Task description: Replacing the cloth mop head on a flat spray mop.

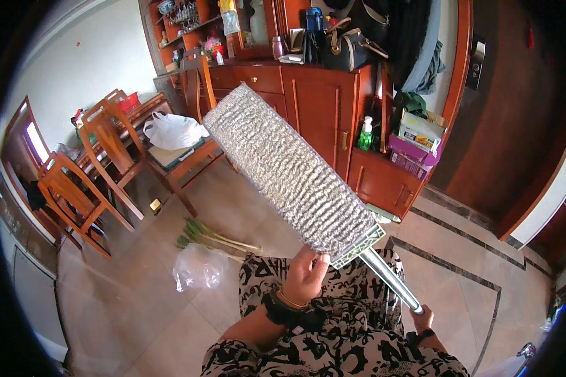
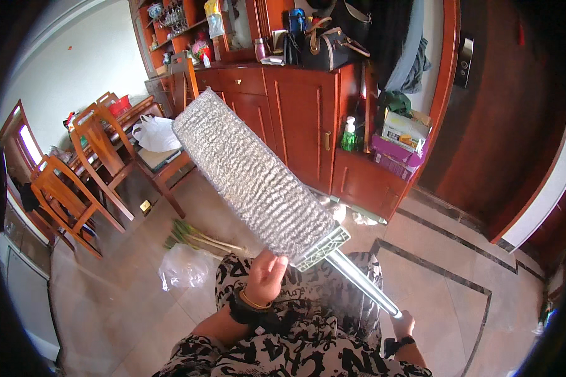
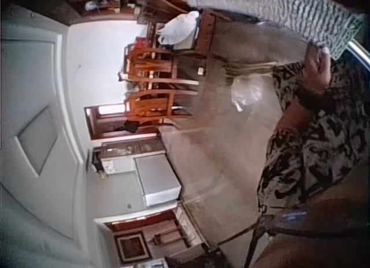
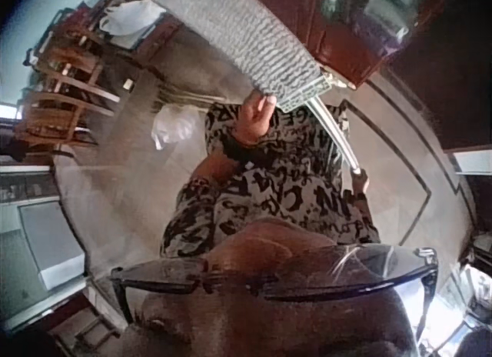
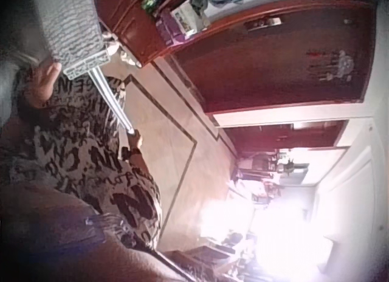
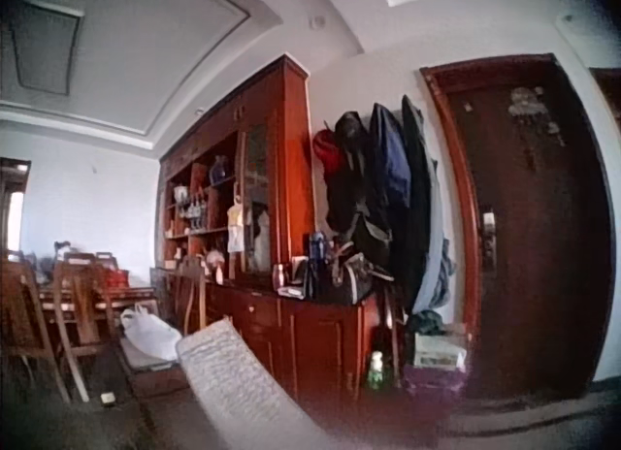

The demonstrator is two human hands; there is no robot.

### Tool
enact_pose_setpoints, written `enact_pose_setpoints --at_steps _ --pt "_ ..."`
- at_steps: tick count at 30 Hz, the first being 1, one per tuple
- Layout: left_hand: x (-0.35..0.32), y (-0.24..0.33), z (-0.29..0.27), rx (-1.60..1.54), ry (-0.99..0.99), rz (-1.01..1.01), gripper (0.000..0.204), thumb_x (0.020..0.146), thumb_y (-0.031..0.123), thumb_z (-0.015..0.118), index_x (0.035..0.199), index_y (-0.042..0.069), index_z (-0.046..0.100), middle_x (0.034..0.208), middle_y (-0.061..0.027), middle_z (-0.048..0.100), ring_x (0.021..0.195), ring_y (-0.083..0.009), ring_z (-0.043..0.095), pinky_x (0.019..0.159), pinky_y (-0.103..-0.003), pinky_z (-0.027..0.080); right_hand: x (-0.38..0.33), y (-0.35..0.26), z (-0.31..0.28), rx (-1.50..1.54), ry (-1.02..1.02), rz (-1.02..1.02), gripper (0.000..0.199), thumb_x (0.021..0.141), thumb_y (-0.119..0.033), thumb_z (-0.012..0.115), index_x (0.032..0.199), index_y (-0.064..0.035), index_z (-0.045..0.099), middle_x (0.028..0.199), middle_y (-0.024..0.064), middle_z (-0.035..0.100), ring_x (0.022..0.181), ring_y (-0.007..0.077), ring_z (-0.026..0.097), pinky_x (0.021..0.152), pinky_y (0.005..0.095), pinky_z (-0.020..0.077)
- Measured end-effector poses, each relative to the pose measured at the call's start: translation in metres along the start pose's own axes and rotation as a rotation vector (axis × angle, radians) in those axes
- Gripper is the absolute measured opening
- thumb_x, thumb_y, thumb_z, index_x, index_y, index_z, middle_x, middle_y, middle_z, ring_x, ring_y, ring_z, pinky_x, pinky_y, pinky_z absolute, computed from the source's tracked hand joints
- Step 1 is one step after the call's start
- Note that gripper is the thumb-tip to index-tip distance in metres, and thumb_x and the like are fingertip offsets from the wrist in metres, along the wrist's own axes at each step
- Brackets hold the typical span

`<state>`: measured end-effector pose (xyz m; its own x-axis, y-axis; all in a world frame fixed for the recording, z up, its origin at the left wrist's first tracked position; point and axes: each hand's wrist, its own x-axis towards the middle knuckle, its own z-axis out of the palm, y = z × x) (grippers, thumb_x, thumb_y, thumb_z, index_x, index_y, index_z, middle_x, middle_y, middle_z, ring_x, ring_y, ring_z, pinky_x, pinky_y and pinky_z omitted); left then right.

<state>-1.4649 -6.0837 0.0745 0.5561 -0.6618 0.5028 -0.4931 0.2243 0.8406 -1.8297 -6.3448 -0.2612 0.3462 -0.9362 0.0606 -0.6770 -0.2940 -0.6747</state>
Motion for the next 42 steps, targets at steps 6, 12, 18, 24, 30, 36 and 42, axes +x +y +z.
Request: enact_pose_setpoints --at_steps 6,12,18,24,30,36,42 --pt "-0.003 0.003 0.009 -0.147 -0.016 0.076 0.024 0.094 0.007 0.047 0.115 -0.002 0.052 0.106 -0.0068 0.058 0.096 -0.0127 0.052 0.086 -0.028 0.041 -0.003 -0.001 0.004 -0.003 0.011 -0.015 0.029 0.065 -0.025 0.079 0.071 -0.0035 0.060 0.066 0.0145 0.064 0.060 0.0267 0.063 0.056 0.0377 0.0493" --pt "-0.001 0.014 0.012 -0.104 -0.058 0.126 0.030 0.093 0.008 0.047 0.121 -0.003 0.050 0.112 -0.0119 0.059 0.102 -0.0186 0.055 0.090 -0.032 0.041 -0.007 0.011 0.006 0.086 0.044 -0.062 0.031 0.062 -0.023 0.081 0.068 -0.0028 0.059 0.059 0.0114 0.059 0.054 0.0207 0.057 0.053 0.0357 0.0455" --pt "-0.008 0.017 0.012 -0.147 -0.105 0.137 0.030 0.093 0.005 0.048 0.122 -0.004 0.050 0.119 -0.0109 0.056 0.109 -0.0179 0.051 0.093 -0.032 0.039 -0.013 0.007 0.008 0.125 0.020 -0.018 0.033 0.063 -0.023 0.081 0.067 -0.0009 0.057 0.057 0.0092 0.056 0.055 0.0127 0.052 0.052 0.0340 0.0440" --pt "-0.010 0.028 0.015 -0.220 -0.117 0.134 0.030 0.092 0.006 0.050 0.120 -0.004 0.052 0.116 -0.0120 0.056 0.106 -0.0190 0.052 0.092 -0.033 0.041 -0.014 0.024 0.015 0.165 -0.031 -0.019 0.031 0.066 -0.020 0.080 0.068 0.0003 0.056 0.057 0.0034 0.055 0.056 0.0082 0.047 0.050 0.0320 0.0416" --pt "-0.008 0.034 0.009 -0.078 -0.158 0.239 0.029 0.091 0.010 0.051 0.117 -0.003 0.052 0.113 -0.0181 0.057 0.103 -0.0267 0.055 0.091 -0.036 0.041 -0.013 0.041 0.022 0.183 -0.071 0.022 0.030 0.067 -0.022 0.079 0.071 0.0008 0.059 0.058 0.0048 0.057 0.057 0.0087 0.050 0.050 0.0321 0.0436" --pt "-0.005 0.034 0.011 -0.134 -0.175 0.236 0.030 0.091 0.009 0.051 0.118 -0.004 0.052 0.115 -0.0160 0.058 0.104 -0.0258 0.055 0.092 -0.036 0.040 -0.019 0.017 0.011 0.112 -0.061 0.025 0.032 0.067 -0.024 0.079 0.072 0.0012 0.060 0.060 0.0102 0.061 0.056 0.0154 0.058 0.053 0.0354 0.0468" --pt "-0.009 0.025 0.014 -0.107 -0.156 0.260 0.029 0.091 0.009 0.052 0.117 -0.004 0.053 0.114 -0.0162 0.058 0.100 -0.0257 0.056 0.089 -0.036 0.041 -0.016 0.011 0.013 0.076 -0.058 -0.084 0.034 0.067 -0.027 0.079 0.072 0.0010 0.060 0.060 0.0128 0.060 0.055 0.0173 0.059 0.053 0.0362 0.0467"
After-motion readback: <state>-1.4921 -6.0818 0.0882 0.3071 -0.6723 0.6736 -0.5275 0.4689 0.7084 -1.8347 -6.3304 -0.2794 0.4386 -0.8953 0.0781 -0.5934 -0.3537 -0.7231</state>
